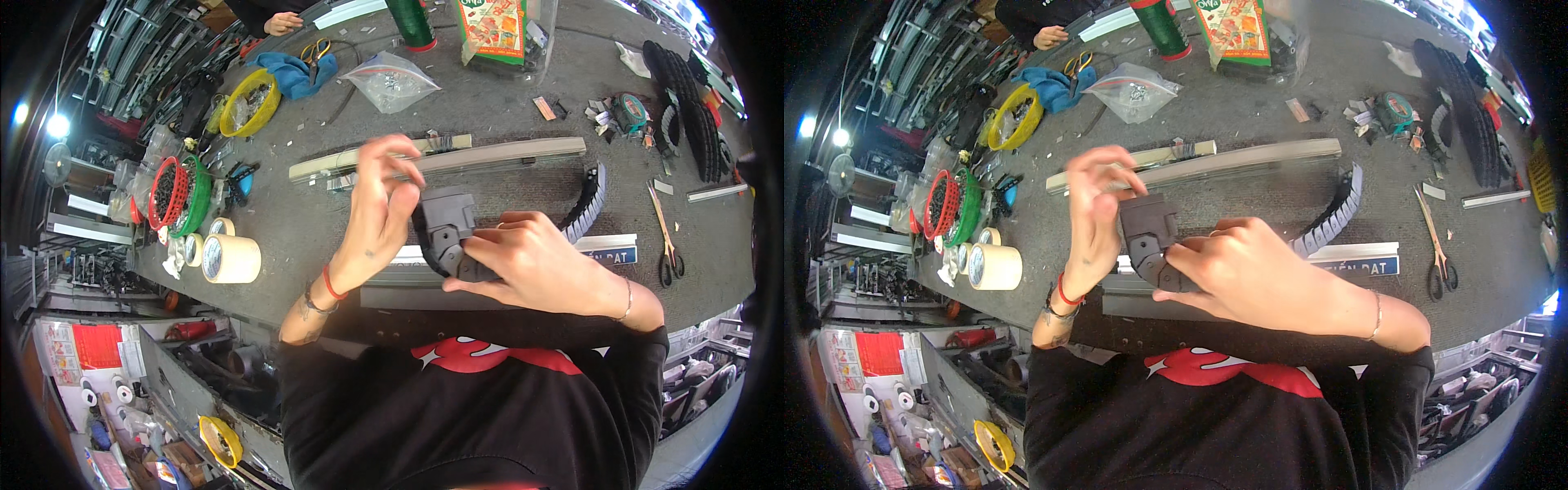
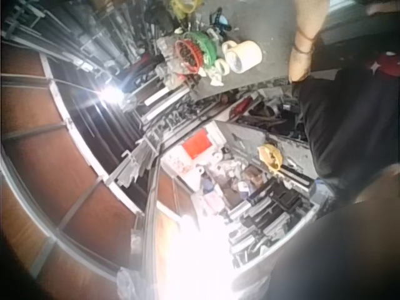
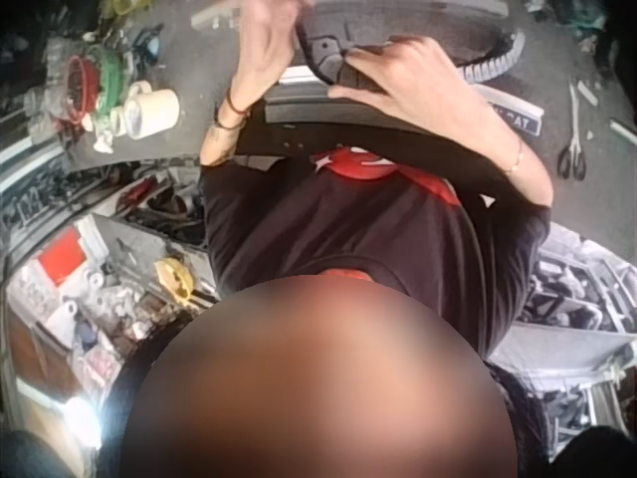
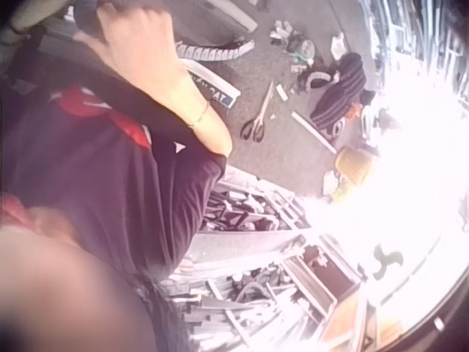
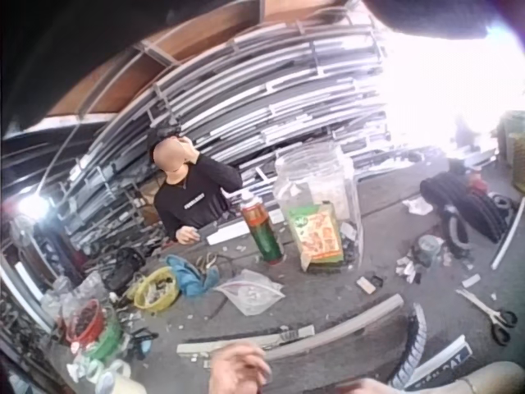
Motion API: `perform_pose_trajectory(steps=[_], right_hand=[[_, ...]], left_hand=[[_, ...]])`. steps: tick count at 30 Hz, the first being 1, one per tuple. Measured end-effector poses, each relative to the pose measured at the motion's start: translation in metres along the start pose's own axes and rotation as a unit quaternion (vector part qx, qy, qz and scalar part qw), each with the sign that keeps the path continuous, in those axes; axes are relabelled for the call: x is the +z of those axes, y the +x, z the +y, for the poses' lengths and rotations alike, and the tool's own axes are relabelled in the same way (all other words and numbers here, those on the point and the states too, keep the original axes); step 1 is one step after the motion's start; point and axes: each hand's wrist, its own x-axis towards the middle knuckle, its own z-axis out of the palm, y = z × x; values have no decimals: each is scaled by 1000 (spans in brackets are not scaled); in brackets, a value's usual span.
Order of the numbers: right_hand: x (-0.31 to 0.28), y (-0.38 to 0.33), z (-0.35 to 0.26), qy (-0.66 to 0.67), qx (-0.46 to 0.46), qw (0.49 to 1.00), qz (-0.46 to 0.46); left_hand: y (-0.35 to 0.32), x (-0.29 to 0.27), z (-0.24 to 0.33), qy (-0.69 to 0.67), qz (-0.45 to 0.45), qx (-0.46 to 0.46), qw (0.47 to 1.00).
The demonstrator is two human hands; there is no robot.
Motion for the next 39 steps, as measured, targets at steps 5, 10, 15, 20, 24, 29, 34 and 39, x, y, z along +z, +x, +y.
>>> perform_pose_trajectory(steps=[5, 10, 15, 20, 24, 29, 34, 39], right_hand=[[24, 2, 3, -92, 7, 996, 15], [22, 1, 6, -123, 36, 992, 16], [18, 0, 5, -119, 50, 992, 14], [22, 1, 5, -114, 58, 992, 16], [28, 3, 8, -144, 36, 988, 33], [34, -1, 12, -195, 44, 980, 14], [38, -3, 14, -230, 37, 972, 39], [40, -3, 15, -255, 35, 965, 48]], left_hand=[[-11, -13, -3, -309, -201, -257, 893], [-10, -14, 1, -174, -166, -210, 948], [-10, -16, 8, -152, -186, -220, 945], [-8, -18, 12, -93, -183, -164, 965], [-13, -19, 15, -56, -176, -183, 966], [-20, -8, 3, -16, -170, -95, 981], [-28, 0, -5, -48, -150, -127, 979], [-30, 4, -12, -53, -139, -113, 982]])
